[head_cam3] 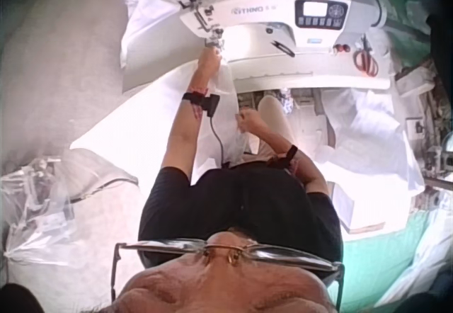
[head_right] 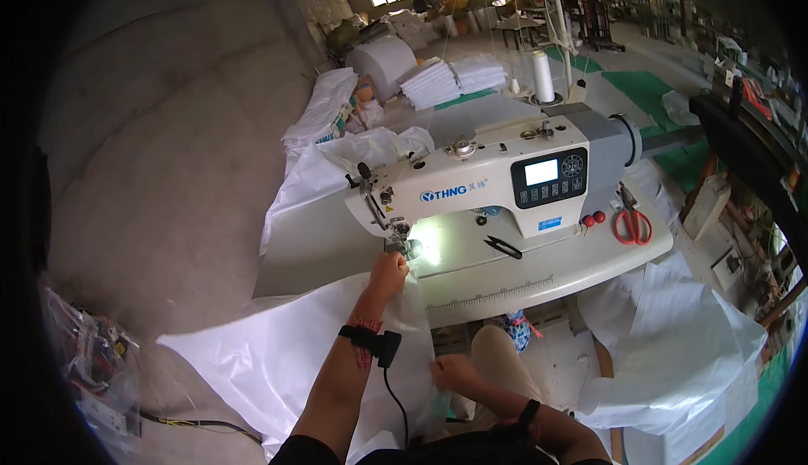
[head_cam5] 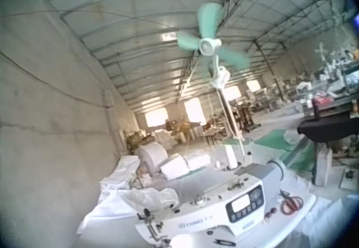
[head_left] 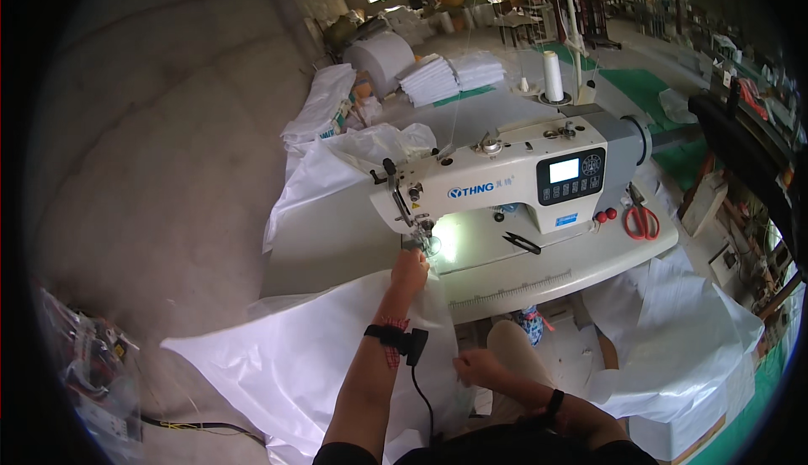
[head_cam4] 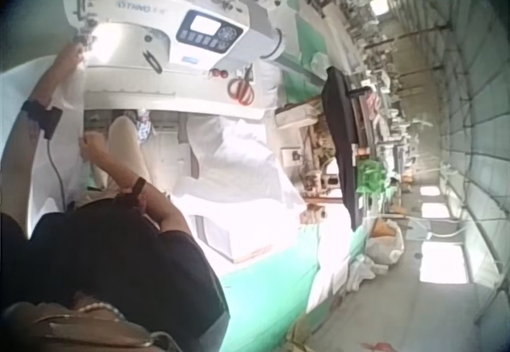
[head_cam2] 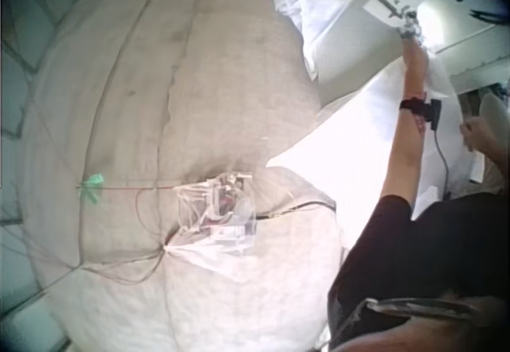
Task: Sewing large white plastic sheets using an industrial sewing machine in a factory setting.
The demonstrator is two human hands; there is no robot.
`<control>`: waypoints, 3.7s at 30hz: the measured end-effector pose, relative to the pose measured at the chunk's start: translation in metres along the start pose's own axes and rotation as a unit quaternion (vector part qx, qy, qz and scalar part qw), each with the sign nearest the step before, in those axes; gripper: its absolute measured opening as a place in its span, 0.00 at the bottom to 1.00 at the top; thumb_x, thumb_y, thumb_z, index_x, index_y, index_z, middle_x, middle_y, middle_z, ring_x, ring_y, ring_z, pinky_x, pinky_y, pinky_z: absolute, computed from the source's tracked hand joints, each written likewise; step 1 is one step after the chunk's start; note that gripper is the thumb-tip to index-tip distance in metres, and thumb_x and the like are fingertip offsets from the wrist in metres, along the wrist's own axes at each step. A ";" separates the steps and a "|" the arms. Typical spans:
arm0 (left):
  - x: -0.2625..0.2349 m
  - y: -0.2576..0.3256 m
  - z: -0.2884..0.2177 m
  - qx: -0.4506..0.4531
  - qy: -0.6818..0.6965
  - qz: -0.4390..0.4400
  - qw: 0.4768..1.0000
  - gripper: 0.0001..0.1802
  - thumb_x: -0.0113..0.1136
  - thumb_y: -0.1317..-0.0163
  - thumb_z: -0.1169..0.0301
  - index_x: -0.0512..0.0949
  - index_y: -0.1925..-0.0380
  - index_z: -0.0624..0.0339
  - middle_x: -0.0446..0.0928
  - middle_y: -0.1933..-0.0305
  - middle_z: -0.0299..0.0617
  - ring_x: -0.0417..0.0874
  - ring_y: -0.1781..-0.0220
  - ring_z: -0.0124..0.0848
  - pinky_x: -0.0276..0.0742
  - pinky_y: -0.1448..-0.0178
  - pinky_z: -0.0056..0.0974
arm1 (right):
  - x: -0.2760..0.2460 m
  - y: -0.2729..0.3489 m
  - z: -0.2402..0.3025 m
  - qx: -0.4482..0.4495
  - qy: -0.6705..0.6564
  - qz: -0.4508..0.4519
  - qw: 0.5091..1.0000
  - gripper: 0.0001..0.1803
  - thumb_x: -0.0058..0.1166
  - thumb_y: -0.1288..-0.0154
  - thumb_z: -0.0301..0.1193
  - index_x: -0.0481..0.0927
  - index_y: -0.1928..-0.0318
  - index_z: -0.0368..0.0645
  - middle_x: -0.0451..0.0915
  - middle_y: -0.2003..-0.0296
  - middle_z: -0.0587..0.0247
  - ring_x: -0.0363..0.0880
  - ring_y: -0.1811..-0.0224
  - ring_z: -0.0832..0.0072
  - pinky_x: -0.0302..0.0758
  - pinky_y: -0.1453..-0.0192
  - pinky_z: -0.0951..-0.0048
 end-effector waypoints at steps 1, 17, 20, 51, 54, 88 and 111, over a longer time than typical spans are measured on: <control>0.001 -0.001 0.001 -0.009 -0.002 0.028 1.000 0.09 0.61 0.54 0.69 0.75 0.75 0.61 0.76 0.72 0.50 0.78 0.69 0.45 0.74 0.64 0.44 | -0.004 -0.003 0.001 -0.029 -0.008 -0.010 1.000 0.16 0.46 0.39 0.38 0.79 0.71 0.37 0.79 0.78 0.52 0.79 0.76 0.61 0.76 0.69 0.62; -0.055 -0.008 -0.011 -0.076 0.030 0.077 0.994 0.07 0.57 0.45 0.66 0.74 0.72 0.58 0.77 0.71 0.42 0.77 0.68 0.38 0.71 0.62 0.39 | -0.055 -0.204 0.052 -0.068 -0.175 -0.057 0.981 0.16 0.51 0.41 0.36 0.76 0.62 0.33 0.76 0.78 0.63 0.74 0.76 0.77 0.73 0.69 0.73; -0.064 -0.004 -0.014 0.126 -0.093 -0.060 0.986 0.10 0.54 0.43 0.60 0.78 0.69 0.52 0.78 0.64 0.39 0.76 0.59 0.42 0.69 0.54 0.47 | -0.055 -0.200 0.056 -0.098 -0.080 -0.118 0.985 0.15 0.48 0.40 0.36 0.78 0.66 0.34 0.76 0.78 0.62 0.73 0.77 0.78 0.70 0.71 0.72; -0.042 -0.017 0.003 -0.165 0.352 0.186 0.903 0.14 0.59 0.47 0.63 0.80 0.70 0.65 0.77 0.72 0.36 0.73 0.69 0.24 0.68 0.63 0.31 | -0.026 -0.160 0.069 -0.175 0.369 -0.296 0.863 0.24 0.43 0.44 0.25 0.66 0.45 0.34 0.76 0.68 0.50 0.79 0.73 0.58 0.75 0.71 0.62; -0.041 -0.017 0.003 -0.153 0.333 0.184 0.912 0.12 0.59 0.48 0.65 0.80 0.72 0.64 0.75 0.75 0.34 0.71 0.72 0.24 0.67 0.65 0.31 | -0.036 -0.155 0.067 -0.159 0.209 -0.326 0.908 0.19 0.47 0.44 0.29 0.72 0.52 0.35 0.77 0.67 0.48 0.79 0.72 0.55 0.76 0.69 0.61; -0.009 -0.027 0.011 0.022 0.140 0.122 0.982 0.15 0.59 0.48 0.61 0.77 0.77 0.65 0.77 0.77 0.50 0.77 0.74 0.44 0.72 0.67 0.44 | -0.041 -0.146 0.079 -0.099 0.342 -0.207 0.911 0.13 0.40 0.41 0.27 0.72 0.58 0.34 0.79 0.73 0.52 0.80 0.70 0.57 0.76 0.68 0.59; -0.017 0.014 0.004 0.180 -0.029 0.014 0.983 0.19 0.55 0.49 0.69 0.74 0.54 0.55 0.73 0.51 0.38 0.70 0.49 0.41 0.66 0.44 0.42 | -0.022 -0.145 0.087 -0.093 0.395 -0.237 0.883 0.17 0.45 0.44 0.27 0.70 0.53 0.35 0.78 0.71 0.59 0.81 0.73 0.66 0.77 0.72 0.69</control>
Point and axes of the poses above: each hand's wrist, its own y-axis away from the middle knuckle, its own x-axis out of the palm, z = x × y, the point moved 1 cm from there along -y, towards the middle knuckle
